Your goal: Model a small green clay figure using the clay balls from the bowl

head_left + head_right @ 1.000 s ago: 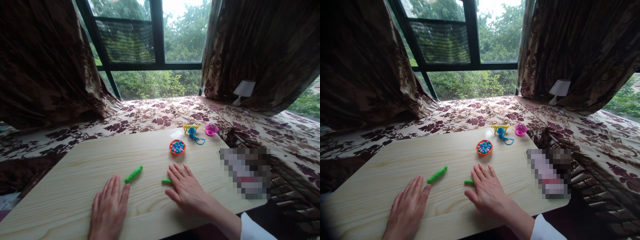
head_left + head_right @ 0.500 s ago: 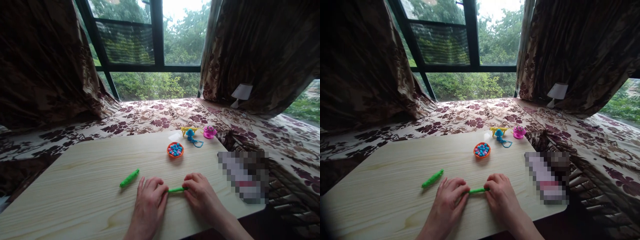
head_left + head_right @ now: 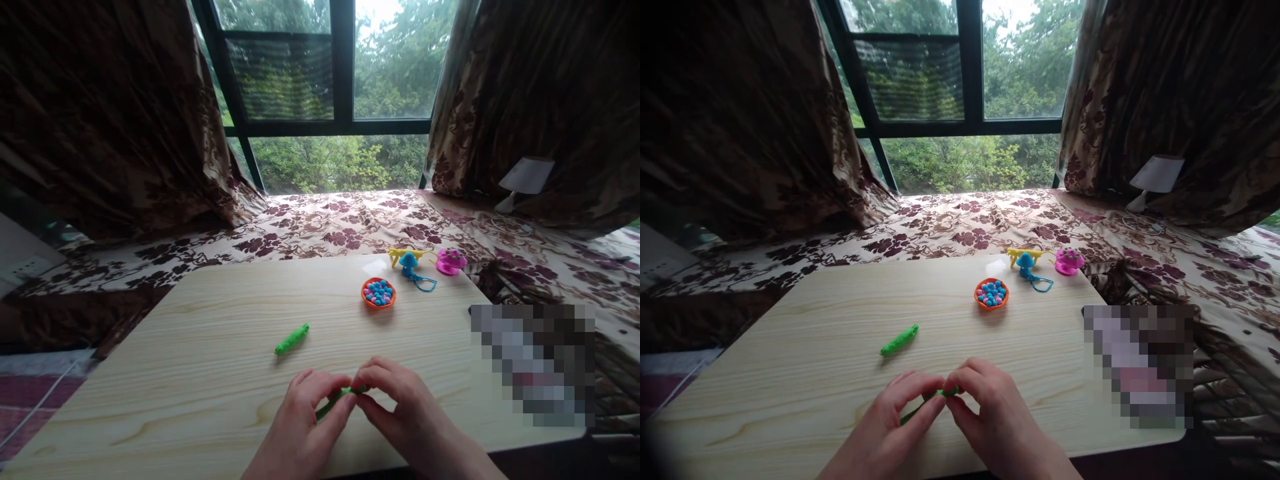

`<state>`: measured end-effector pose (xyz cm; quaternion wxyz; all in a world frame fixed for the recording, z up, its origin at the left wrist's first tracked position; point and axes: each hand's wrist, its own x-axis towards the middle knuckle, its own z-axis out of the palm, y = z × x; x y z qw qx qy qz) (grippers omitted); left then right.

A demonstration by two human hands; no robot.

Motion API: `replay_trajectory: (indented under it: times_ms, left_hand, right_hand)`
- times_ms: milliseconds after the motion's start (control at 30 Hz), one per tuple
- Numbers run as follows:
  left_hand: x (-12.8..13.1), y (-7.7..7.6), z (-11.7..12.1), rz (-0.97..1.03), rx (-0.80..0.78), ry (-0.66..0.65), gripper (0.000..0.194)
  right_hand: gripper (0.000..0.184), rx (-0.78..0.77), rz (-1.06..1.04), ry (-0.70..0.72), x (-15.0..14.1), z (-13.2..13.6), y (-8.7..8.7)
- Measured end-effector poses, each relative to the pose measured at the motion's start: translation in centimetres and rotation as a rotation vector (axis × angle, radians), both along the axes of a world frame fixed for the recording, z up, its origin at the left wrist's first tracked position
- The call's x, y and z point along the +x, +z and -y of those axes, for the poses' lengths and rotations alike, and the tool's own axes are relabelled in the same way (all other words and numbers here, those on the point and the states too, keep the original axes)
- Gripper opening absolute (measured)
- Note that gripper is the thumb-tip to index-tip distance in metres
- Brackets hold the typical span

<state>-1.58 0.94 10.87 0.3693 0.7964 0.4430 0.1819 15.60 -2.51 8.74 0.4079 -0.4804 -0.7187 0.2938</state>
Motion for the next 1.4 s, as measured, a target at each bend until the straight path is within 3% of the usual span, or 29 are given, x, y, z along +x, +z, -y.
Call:
replay_trajectory:
  times_ms: [200,333,400,500,567,733,900,1033,1100,1300,1400]
  left_hand:
    - [-0.2,0.2,-0.4,0.207,-0.201,0.023,0.026]
    - [0.1,-0.5,-0.4,0.283,-0.322,0.095,0.03]
    - [0.1,-1.0,-0.3,0.281,-0.336,0.154,0.029]
    - [-0.4,-1.2,-0.1,0.256,-0.337,0.213,0.029]
    - [-0.6,-1.1,0.0,0.256,-0.343,0.215,0.031]
    - [-0.8,-1.3,-0.2,0.239,-0.257,0.21,0.034]
    - [-0.8,-2.5,-0.7,0.321,-0.327,0.225,0.035]
    - [-0.2,-2.1,-0.9,0.418,-0.45,0.195,0.032]
    - [0.1,-1.6,-0.9,0.435,-0.48,0.178,0.032]
    - [0.2,-1.3,-1.1,0.417,-0.469,0.152,0.033]
    - [0.0,-1.8,-1.1,0.457,-0.451,0.15,0.033]
  right_hand:
    - [0.016,0.01,0.065,-0.015,-1.1,0.1,0.5]
    - [0.01,-0.128,-0.069,-0.097,-1.7,-0.3,-0.3]
    - [0.009,-0.148,-0.063,-0.203,-1.0,-1.1,-1.2]
    - [0.01,-0.014,0.136,-0.407,1.1,-2.7,-2.4]
    - [0.017,0.036,0.238,-0.448,2.6,-3.7,-3.0]
    - [0.013,0.074,0.325,-0.381,4.1,-4.5,-3.3]
    - [0.029,0.133,0.371,-0.335,2.6,-2.7,-1.2]
    - [0.039,0.145,0.27,-0.069,0.0,-0.9,0.5]
    - [0.033,0.142,0.245,-0.009,-0.8,-0.6,0.7]
    - [0.019,0.199,0.222,-0.038,-1.2,-1.4,-0.1]
    - [0.014,0.1,0.102,-0.005,-1.4,-1.5,0.3]
